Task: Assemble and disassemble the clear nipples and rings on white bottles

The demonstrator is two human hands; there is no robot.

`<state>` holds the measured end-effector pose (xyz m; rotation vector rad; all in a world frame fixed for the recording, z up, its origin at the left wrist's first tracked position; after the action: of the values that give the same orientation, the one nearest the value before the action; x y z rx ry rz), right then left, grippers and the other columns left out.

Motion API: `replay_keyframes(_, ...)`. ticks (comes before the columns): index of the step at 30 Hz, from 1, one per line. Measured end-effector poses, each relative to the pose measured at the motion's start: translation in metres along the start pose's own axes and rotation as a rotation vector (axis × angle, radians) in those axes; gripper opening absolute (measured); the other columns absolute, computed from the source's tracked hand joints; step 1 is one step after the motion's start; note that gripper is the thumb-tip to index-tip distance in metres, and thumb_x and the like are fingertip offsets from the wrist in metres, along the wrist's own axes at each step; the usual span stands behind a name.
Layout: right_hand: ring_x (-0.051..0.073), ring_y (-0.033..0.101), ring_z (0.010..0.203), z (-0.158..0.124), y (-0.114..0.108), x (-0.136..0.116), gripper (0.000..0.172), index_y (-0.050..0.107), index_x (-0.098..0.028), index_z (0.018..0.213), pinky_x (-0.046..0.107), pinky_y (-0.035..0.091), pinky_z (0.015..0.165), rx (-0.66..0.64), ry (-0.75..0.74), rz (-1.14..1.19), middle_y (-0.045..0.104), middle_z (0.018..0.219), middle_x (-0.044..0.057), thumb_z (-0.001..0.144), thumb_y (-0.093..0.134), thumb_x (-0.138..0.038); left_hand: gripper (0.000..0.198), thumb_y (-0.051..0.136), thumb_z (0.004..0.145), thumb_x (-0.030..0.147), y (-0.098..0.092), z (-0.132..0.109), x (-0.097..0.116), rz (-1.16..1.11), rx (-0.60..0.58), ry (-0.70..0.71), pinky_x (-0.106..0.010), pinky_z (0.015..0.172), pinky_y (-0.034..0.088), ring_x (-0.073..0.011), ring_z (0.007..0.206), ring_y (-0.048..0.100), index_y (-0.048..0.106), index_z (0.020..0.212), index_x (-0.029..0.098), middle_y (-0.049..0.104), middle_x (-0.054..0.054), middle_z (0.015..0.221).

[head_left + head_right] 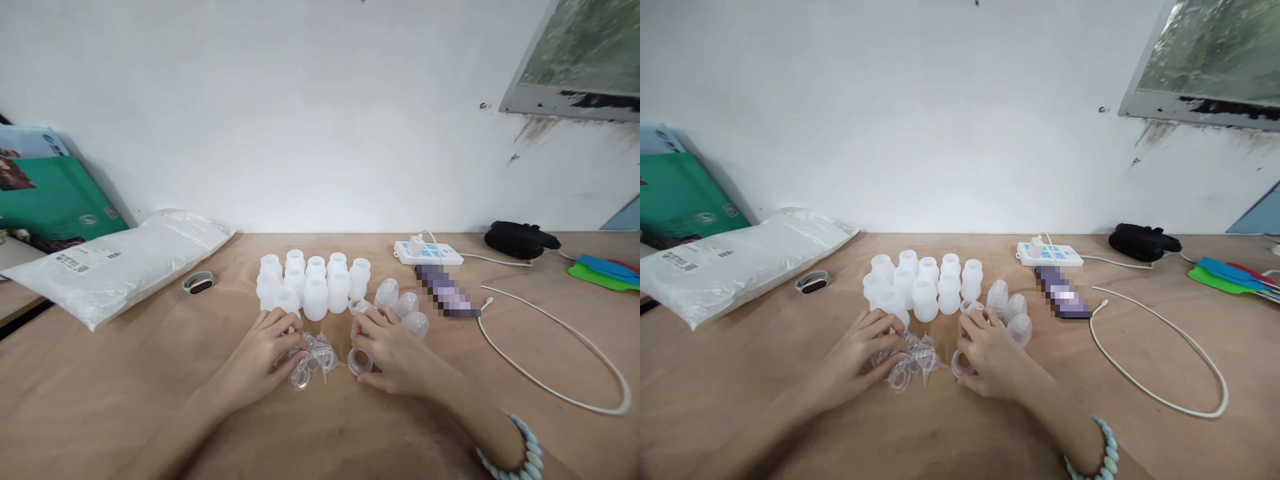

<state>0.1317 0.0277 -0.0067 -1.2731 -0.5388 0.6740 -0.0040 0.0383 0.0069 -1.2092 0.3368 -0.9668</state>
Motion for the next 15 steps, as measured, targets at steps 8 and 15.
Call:
replay_keyframes(8,0.026,0.059,0.097,-0.01,-0.049,0.01,0.027,0.056,-0.019,0.112,0.043,0.048,0.083,0.401,0.03,0.259,0.063,0.107,0.011,0.088,0.064,-0.028,0.021,0.048,0.097,0.027,-0.029,-0.001,0.005,-0.316,0.237,-0.175,-0.031,0.066,0.047,-0.0191,0.074,0.057,0.064,0.084,0.022,0.064,-0.005,0.082)
replay_keyframes(15,0.021,0.063,0.08,-0.024,-0.072,-0.065,0.022,0.06,-0.014,0.109,0.036,0.054,0.069,0.672,-0.309,0.099,0.068,0.09,0.011,0.088,0.063,-0.017,0.025,0.055,0.092,0.032,-0.025,-0.01,0.001,-0.54,0.403,-0.347,-0.027,0.053,0.044,-0.0149,0.058,0.054,0.061,0.071,0.021,0.061,-0.002,0.067)
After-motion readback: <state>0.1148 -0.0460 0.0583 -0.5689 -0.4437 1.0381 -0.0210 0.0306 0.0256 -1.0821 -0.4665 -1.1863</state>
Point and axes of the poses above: each hand's wrist, its own z-axis towards the middle knuckle, its own y-axis out of the palm, x = y × z, the point moved 10 cm from there along z, towards the middle knuckle
